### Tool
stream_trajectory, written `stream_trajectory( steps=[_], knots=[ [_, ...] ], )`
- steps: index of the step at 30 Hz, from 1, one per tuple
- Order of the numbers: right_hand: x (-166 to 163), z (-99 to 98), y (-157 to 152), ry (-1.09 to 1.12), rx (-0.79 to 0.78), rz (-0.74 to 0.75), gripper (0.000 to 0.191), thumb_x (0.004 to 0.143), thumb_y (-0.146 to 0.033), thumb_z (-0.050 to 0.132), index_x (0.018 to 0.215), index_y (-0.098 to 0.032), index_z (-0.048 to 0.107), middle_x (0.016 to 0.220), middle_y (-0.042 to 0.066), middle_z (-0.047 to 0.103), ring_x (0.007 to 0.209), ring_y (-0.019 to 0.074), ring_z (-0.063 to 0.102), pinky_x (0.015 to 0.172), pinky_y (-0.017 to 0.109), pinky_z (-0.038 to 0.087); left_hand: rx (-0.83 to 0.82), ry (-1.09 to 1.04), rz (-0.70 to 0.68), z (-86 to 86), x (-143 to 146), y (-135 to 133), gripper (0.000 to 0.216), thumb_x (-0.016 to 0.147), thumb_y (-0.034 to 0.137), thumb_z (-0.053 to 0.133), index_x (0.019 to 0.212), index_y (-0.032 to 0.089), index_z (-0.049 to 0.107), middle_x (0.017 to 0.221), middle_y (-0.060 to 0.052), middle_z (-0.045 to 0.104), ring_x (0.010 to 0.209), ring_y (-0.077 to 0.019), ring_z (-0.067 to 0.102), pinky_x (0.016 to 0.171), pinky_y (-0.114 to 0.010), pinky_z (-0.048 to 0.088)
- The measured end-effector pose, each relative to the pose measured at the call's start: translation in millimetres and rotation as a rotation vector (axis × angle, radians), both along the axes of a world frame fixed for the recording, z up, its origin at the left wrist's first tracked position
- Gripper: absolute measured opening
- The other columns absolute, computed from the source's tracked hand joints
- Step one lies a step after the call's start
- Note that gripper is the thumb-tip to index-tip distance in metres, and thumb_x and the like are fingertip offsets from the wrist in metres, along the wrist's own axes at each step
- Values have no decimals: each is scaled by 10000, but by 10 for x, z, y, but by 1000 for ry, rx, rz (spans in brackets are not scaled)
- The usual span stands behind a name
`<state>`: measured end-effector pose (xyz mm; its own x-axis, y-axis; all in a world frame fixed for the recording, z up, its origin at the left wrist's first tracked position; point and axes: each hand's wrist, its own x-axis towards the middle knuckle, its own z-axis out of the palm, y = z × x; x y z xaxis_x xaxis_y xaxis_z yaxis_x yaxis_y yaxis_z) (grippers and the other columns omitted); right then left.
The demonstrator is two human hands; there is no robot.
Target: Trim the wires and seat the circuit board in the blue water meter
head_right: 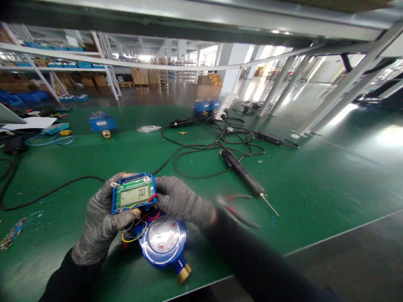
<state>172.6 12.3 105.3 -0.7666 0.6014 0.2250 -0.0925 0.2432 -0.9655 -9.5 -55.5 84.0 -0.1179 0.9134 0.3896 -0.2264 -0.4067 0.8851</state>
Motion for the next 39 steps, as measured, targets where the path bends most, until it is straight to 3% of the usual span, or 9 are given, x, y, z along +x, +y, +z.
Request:
stream_trajectory(
  steps=[7,16,20,24,34,39],
  knots=[
    [-45,-7,-58,46,-73,-28,399,736,-450,867,987,-158,762,981,67,751,924,205,703,910,341,565,33,134,36,-27,5,-15,661,611,159,922,1205,339,695,1194,17,726,1052,-189,728,884,-232,611],
    [-56,200,-32,-117,19,-75,391,750,-509,821,862,-140,755,854,52,749,791,189,697,835,343,595,75,58,-13,-13,40,-20,674,623,132,915,1216,358,687,1232,33,711,1068,-172,723,896,-215,603],
    [-45,230,-45,-291,198,-209,390,741,-527,813,737,-149,720,763,43,727,791,200,693,818,327,587,44,88,-27,12,21,-25,638,632,159,915,1198,352,692,1200,33,722,1035,-165,731,872,-202,608],
    [-40,236,-102,-399,327,-347,312,708,-423,852,694,-155,692,704,37,698,768,197,667,805,308,564,26,114,-25,-18,-6,-21,643,633,179,917,1210,343,683,1208,17,714,1054,-179,723,882,-222,611],
    [-81,328,-122,-664,493,-419,156,713,-252,786,663,-144,685,620,36,639,572,147,560,611,262,481,-20,9,-121,-37,-42,-37,661,640,145,908,1219,319,641,1233,-1,696,1067,-180,714,884,-235,612],
    [-148,284,-100,-732,561,-496,223,644,-307,830,694,-136,696,638,57,630,575,169,525,615,310,436,-9,-29,-131,-22,-43,-24,634,658,145,900,1201,326,629,1219,17,692,1070,-160,709,895,-216,600]
  ],
)
